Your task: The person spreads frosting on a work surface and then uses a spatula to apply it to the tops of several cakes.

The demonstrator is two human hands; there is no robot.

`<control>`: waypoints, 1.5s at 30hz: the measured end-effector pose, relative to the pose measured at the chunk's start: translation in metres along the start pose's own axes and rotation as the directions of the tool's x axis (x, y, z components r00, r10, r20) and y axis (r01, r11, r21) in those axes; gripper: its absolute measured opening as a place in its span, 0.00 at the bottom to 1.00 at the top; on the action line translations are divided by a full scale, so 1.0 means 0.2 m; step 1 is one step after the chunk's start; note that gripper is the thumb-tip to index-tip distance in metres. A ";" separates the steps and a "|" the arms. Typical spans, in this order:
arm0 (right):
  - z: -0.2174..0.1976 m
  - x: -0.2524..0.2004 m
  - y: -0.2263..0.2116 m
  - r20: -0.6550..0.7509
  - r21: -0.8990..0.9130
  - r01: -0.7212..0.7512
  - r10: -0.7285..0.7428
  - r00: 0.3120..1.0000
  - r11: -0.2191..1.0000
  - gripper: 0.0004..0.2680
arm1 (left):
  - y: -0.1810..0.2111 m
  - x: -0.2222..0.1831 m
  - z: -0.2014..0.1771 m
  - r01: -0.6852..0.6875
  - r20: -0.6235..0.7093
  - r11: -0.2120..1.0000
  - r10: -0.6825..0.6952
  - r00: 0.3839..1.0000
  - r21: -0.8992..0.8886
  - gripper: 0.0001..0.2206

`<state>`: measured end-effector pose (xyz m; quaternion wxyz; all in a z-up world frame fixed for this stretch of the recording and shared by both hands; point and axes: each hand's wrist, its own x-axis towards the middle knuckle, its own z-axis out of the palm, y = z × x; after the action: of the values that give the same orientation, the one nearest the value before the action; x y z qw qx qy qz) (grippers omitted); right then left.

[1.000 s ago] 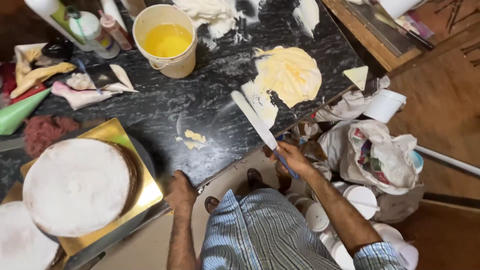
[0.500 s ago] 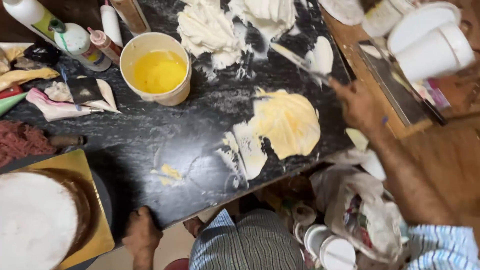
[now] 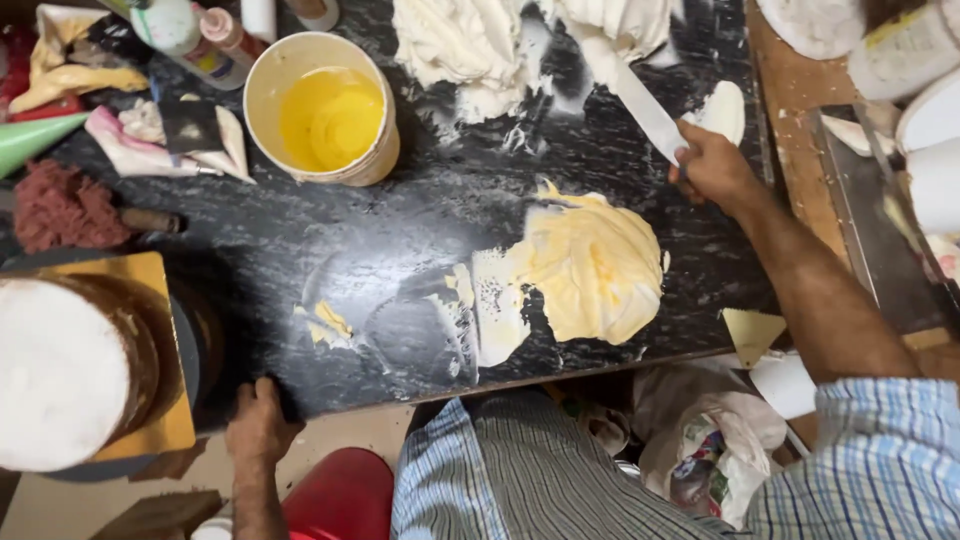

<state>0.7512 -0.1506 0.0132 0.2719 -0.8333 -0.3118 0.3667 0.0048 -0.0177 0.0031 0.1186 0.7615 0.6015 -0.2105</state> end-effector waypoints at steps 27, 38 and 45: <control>0.73 -1.28 -0.46 -0.183 -0.017 0.088 -0.090 0.979 0.996 0.21 | 1.09 0.88 -0.92 -0.007 -0.030 -0.305 0.068 0.997 -0.952 0.33; 1.42 -1.86 -0.19 -0.509 -0.233 -0.237 0.090 0.856 0.943 0.21 | 1.11 0.91 -0.89 0.012 -0.010 -0.400 0.053 0.999 -0.917 0.31; 1.67 -1.71 -0.55 -0.098 -0.227 -0.144 0.124 0.987 0.963 0.26 | 1.08 0.96 -0.87 0.007 -0.056 -0.409 0.142 0.988 -0.912 0.31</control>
<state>0.2723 -0.2504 0.0446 0.1592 -0.8931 -0.2841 0.3104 0.2804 0.1711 0.0515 0.7415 0.3411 0.4495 0.3630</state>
